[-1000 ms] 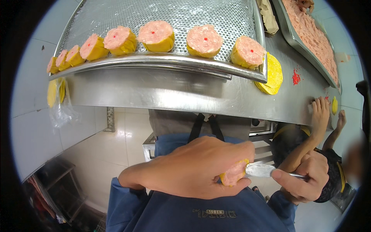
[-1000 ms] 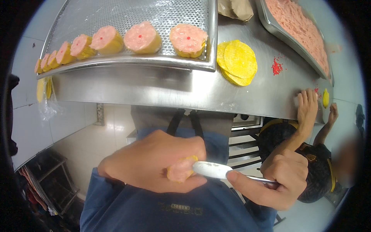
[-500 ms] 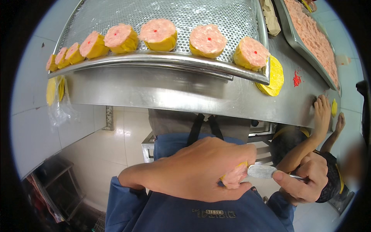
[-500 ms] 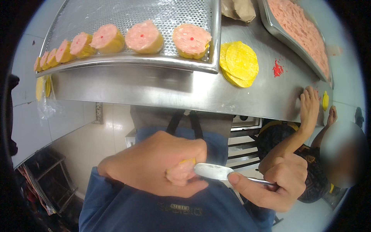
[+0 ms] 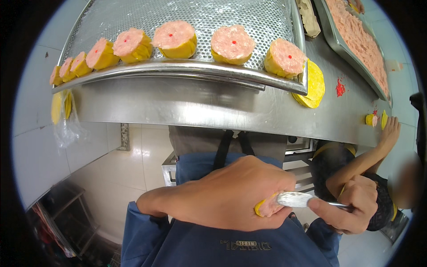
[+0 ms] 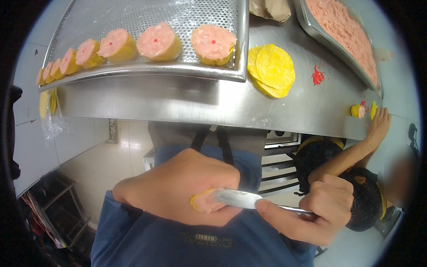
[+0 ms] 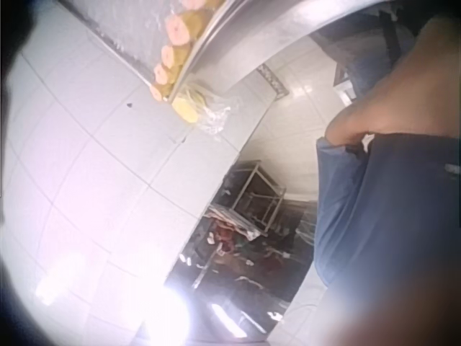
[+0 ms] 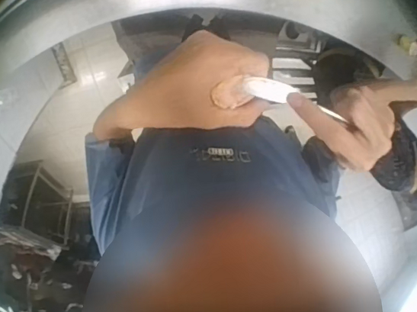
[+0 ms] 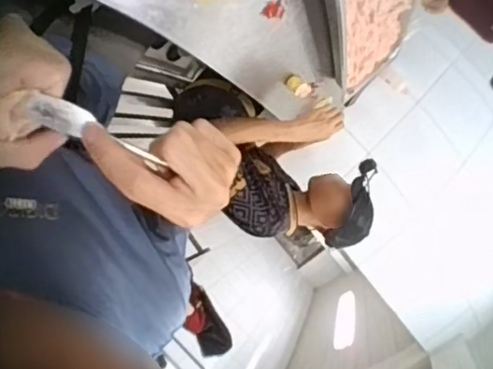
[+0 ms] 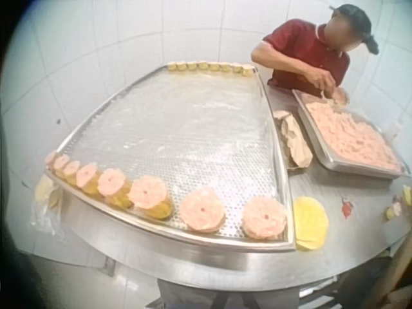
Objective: The person scoops pink filling onto yellow wrappers, folds them into dim sum, and places them on a perforated tray. The person repeats this process multiple times while coworkers also assemble dim sum nearby.
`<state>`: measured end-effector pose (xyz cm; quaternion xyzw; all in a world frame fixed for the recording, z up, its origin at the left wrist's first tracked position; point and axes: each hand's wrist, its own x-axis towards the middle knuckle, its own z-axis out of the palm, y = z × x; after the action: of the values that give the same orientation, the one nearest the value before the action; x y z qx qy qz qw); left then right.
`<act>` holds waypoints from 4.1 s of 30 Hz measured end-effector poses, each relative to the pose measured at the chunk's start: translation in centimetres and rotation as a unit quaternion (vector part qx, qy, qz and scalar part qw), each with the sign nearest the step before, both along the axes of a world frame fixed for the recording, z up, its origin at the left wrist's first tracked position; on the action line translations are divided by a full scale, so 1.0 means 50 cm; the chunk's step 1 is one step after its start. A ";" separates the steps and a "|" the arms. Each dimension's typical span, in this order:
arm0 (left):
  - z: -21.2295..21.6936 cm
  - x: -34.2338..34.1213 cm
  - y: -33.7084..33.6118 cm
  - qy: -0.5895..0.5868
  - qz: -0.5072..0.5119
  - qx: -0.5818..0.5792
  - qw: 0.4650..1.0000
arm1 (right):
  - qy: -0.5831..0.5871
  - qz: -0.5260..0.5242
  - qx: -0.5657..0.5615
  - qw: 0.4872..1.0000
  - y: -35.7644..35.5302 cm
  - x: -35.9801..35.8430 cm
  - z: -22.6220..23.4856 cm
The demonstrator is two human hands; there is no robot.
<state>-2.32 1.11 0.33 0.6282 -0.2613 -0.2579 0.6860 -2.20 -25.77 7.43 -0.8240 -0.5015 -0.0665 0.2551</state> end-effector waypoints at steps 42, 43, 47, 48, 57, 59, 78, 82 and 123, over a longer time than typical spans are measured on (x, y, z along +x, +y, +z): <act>0.032 0.019 0.029 -0.069 -0.009 0.044 0.997 | -0.087 -0.500 0.045 0.860 -0.116 0.187 0.002; 0.032 0.018 0.027 -0.058 -0.002 0.032 0.998 | -0.059 -0.494 0.072 0.865 -0.143 0.237 -0.002; 0.016 0.014 0.034 -0.066 0.021 0.037 0.997 | -0.012 -0.491 0.014 0.871 -0.240 0.406 -0.040; 0.018 0.015 0.038 -0.080 0.027 0.045 0.995 | 0.009 -0.487 0.004 0.873 -0.258 0.434 -0.043; 0.054 -0.015 0.042 -0.028 0.104 -0.019 0.994 | 0.161 -0.356 0.084 0.917 -0.255 0.474 -0.059; 0.057 -0.016 0.040 -0.046 0.097 -0.018 0.994 | 0.072 -0.424 0.063 0.900 -0.268 0.479 -0.056; 0.044 -0.006 0.042 -0.075 0.081 0.010 0.994 | 0.148 -0.394 0.097 0.902 -0.292 0.515 -0.052; 0.049 -0.011 0.042 -0.059 0.098 0.002 0.993 | 0.116 -0.413 0.087 0.899 -0.307 0.548 -0.062; 0.014 -0.015 0.047 -0.103 0.084 0.013 0.991 | 0.173 -0.351 0.028 0.920 -0.330 0.486 -0.030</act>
<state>-3.07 3.46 1.04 0.6796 -0.2737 -0.1370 0.6666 22.11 -42.26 5.93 -0.9386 -0.1258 -0.0224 0.3206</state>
